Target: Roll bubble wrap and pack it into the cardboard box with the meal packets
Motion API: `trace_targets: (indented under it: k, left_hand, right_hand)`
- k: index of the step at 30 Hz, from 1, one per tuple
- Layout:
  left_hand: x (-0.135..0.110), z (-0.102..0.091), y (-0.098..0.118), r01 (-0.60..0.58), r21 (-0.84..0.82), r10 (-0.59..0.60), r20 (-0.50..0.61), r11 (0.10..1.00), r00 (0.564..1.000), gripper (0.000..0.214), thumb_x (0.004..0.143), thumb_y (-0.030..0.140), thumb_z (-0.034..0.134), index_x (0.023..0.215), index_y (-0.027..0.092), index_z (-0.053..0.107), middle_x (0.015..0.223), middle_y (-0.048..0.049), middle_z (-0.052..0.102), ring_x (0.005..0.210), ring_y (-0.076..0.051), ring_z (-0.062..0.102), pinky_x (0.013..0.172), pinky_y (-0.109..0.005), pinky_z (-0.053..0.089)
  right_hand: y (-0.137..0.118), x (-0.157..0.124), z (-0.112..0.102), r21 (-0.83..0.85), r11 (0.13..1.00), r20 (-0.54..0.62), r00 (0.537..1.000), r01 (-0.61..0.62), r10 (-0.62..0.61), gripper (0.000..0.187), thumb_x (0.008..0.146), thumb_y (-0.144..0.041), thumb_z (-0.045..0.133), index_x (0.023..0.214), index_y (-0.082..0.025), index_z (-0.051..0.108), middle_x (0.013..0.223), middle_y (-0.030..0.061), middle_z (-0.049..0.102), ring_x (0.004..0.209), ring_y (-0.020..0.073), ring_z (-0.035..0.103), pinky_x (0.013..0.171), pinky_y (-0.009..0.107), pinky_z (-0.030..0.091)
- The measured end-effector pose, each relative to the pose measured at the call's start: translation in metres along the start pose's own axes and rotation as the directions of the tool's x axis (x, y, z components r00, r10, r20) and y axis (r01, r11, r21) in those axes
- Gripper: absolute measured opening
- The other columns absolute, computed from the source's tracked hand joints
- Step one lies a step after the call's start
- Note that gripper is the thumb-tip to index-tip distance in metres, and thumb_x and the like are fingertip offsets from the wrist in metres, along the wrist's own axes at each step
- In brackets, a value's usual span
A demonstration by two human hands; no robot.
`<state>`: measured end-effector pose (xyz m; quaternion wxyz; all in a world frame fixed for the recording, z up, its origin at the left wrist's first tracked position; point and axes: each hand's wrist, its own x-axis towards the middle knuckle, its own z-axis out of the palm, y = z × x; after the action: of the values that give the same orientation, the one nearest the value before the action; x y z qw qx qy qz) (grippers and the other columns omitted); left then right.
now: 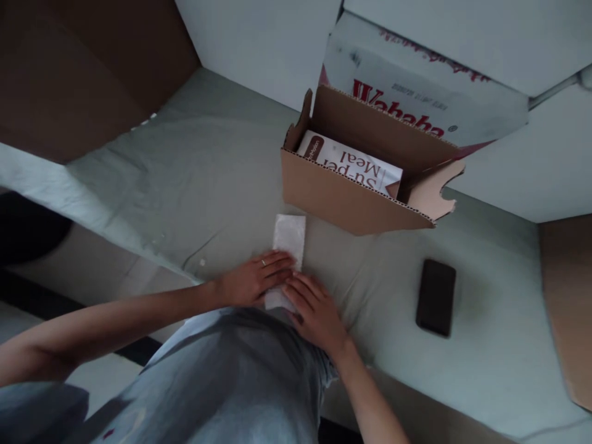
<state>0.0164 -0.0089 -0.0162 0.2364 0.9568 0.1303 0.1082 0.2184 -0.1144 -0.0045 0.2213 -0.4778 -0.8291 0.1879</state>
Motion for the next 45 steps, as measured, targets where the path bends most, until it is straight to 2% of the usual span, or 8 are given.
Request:
trace_targets:
  k: [7,13,18,22,29,34,41,45]
  left_hand:
    - [0.002,-0.006,-0.004,0.017,-0.237,-0.034,-0.07,0.971,0.997,0.056,0.088,0.044,0.048,0.134,0.013,0.041,0.135,-0.0183,0.048,0.131,-0.029,0.038,0.11,-0.048,0.03]
    - [0.011,-0.009,-0.006,0.19,-0.38,-0.302,-0.261,0.905,0.917,0.054,0.088,0.026,0.047,0.138,0.016,0.029,0.13,-0.0171,0.047,0.123,-0.025,0.045,0.102,-0.045,0.041]
    - [0.021,-0.009,-0.017,0.272,-0.352,-0.367,-0.239,0.896,0.899,0.053,0.083,0.016,0.051,0.133,0.018,0.035,0.131,-0.0141,0.046,0.122,-0.024,0.046,0.102,-0.043,0.042]
    - [0.026,-0.01,-0.026,0.279,-0.339,-0.364,-0.22,0.899,0.905,0.054,0.078,0.011,0.053,0.13,0.016,0.038,0.128,-0.0129,0.05,0.119,-0.023,0.049,0.099,-0.042,0.044]
    - [0.032,-0.029,-0.024,0.256,-0.286,-0.31,-0.164,0.924,0.937,0.023,0.086,0.019,0.049,0.106,0.012,0.058,0.109,-0.0111,0.062,0.107,-0.022,0.056,0.095,-0.038,0.045]
    - [0.02,-0.036,-0.014,0.151,-0.329,-0.208,-0.146,0.932,0.967,0.036,0.094,0.037,0.037,0.107,0.013,0.06,0.104,-0.0117,0.066,0.105,-0.023,0.057,0.098,-0.042,0.041]
    - [0.026,-0.021,-0.012,0.395,-0.385,-0.497,-0.212,0.834,0.842,0.039,0.088,0.036,0.049,0.118,0.012,0.055,0.109,-0.0121,0.066,0.097,-0.022,0.063,0.087,-0.038,0.049]
    - [0.032,-0.026,-0.017,0.422,-0.314,-0.509,-0.291,0.851,0.81,0.04,0.088,0.039,0.049,0.116,0.012,0.056,0.11,-0.0124,0.064,0.102,-0.023,0.06,0.09,-0.037,0.048]
  right_hand:
    - [0.005,0.009,-0.001,0.183,0.953,-0.082,0.962,-0.242,0.26,0.036,0.09,-0.018,0.044,0.124,-0.028,0.049,0.11,0.0065,0.064,0.105,0.0205,0.059,0.089,0.043,0.051]
    - [0.006,0.035,0.007,0.189,0.897,-0.214,0.875,-0.399,0.434,0.041,0.09,-0.028,0.05,0.13,-0.025,0.043,0.107,0.0088,0.064,0.092,0.0202,0.063,0.08,0.039,0.055]
    - [0.008,0.04,0.003,-0.046,0.961,-0.378,0.895,-0.274,0.238,0.047,0.085,-0.024,0.057,0.13,-0.025,0.043,0.114,0.0107,0.057,0.11,0.0244,0.054,0.092,0.046,0.049]
    - [0.012,0.035,-0.002,-0.196,0.978,-0.194,0.98,-0.069,0.031,0.05,0.081,-0.014,0.055,0.129,-0.024,0.045,0.134,0.0105,0.048,0.13,0.0275,0.038,0.101,0.049,0.041]
    - [0.027,0.04,-0.01,-0.082,0.994,-0.058,0.996,-0.065,0.061,0.047,0.077,-0.01,0.045,0.121,-0.024,0.05,0.12,0.0083,0.059,0.129,0.0279,0.039,0.102,0.054,0.036]
    - [0.026,0.047,-0.025,0.131,0.985,-0.075,0.99,-0.109,0.12,0.039,0.073,-0.015,0.047,0.111,-0.022,0.051,0.103,0.0089,0.059,0.108,0.0278,0.051,0.096,0.054,0.04]
    - [0.028,0.067,-0.015,-0.002,0.949,-0.242,0.921,-0.315,0.305,0.034,0.086,-0.023,0.047,0.12,-0.019,0.046,0.107,0.0131,0.056,0.108,0.0277,0.049,0.093,0.049,0.044]
    - [0.031,0.07,-0.006,-0.026,0.936,-0.258,0.907,-0.352,0.334,0.038,0.092,-0.025,0.04,0.13,-0.022,0.042,0.113,0.0127,0.055,0.11,0.0274,0.05,0.093,0.049,0.044]
